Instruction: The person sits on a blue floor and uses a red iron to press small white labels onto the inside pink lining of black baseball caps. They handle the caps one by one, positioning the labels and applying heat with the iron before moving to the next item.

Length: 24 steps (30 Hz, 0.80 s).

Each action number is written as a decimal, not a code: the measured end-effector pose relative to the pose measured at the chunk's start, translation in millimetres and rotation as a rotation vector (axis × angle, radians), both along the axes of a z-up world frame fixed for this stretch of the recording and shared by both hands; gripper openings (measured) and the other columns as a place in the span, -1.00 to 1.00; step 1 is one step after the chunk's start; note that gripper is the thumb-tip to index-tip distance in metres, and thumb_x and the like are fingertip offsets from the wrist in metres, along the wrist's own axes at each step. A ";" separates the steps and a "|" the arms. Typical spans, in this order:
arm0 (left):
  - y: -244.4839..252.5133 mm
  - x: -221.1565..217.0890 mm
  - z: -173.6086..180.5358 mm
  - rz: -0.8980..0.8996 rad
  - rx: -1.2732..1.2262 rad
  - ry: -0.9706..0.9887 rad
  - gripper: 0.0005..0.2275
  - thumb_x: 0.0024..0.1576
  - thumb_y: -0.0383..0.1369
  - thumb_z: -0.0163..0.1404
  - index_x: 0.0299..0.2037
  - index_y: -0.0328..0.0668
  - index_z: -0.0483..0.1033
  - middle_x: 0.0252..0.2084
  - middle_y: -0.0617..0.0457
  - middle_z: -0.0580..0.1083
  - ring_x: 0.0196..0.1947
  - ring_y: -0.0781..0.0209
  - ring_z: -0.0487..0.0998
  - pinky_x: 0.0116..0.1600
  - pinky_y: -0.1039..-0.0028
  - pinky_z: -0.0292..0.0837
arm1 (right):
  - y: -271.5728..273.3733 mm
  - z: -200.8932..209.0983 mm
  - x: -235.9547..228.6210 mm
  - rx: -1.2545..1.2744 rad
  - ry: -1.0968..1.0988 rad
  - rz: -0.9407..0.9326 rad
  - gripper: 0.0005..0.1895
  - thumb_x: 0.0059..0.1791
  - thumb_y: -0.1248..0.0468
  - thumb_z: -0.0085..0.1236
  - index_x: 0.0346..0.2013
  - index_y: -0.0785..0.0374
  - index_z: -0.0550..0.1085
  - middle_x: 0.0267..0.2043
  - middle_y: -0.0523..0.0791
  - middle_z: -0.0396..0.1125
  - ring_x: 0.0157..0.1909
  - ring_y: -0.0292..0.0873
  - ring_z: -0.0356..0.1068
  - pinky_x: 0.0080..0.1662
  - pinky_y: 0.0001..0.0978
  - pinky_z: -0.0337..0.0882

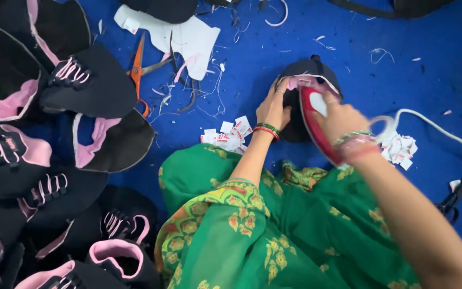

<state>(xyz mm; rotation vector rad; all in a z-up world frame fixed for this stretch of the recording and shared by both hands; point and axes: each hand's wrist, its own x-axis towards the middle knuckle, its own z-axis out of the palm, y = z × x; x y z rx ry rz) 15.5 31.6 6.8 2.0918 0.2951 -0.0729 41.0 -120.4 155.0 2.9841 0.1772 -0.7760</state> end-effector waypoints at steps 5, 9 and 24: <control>1.0 4.0 16.1 -0.032 0.024 0.005 -0.24 -0.05 -0.50 0.17 0.41 0.19 0.15 0.52 0.09 0.14 0.18 -0.18 0.49 0.12 0.12 0.49 | -3.1 -37.6 51.7 0.208 -0.120 0.001 -0.39 0.05 -0.10 0.09 0.32 0.08 0.32 -0.13 0.30 0.44 -0.08 0.39 0.46 -0.05 0.18 0.48; -0.9 3.2 16.8 -0.025 0.019 -0.011 -0.23 -0.07 -0.51 0.17 0.40 0.17 0.15 0.51 0.08 0.14 0.21 -0.20 0.45 0.13 0.12 0.47 | -20.9 -37.3 48.6 0.217 -0.088 0.060 -0.35 0.05 -0.08 0.09 0.36 0.12 0.29 -0.17 0.34 0.43 -0.09 0.41 0.45 -0.04 0.17 0.48; 12.8 1.3 -3.1 0.074 -0.147 -0.372 -0.30 -0.11 -0.48 0.25 0.32 -0.22 0.30 0.33 -0.23 0.36 0.35 -0.21 0.37 0.38 0.24 0.31 | -156.6 24.8 7.5 0.019 0.111 -0.054 -0.26 -0.03 -0.20 0.19 0.29 0.18 0.42 -0.11 0.17 0.52 -0.11 0.17 0.57 -0.01 0.01 0.54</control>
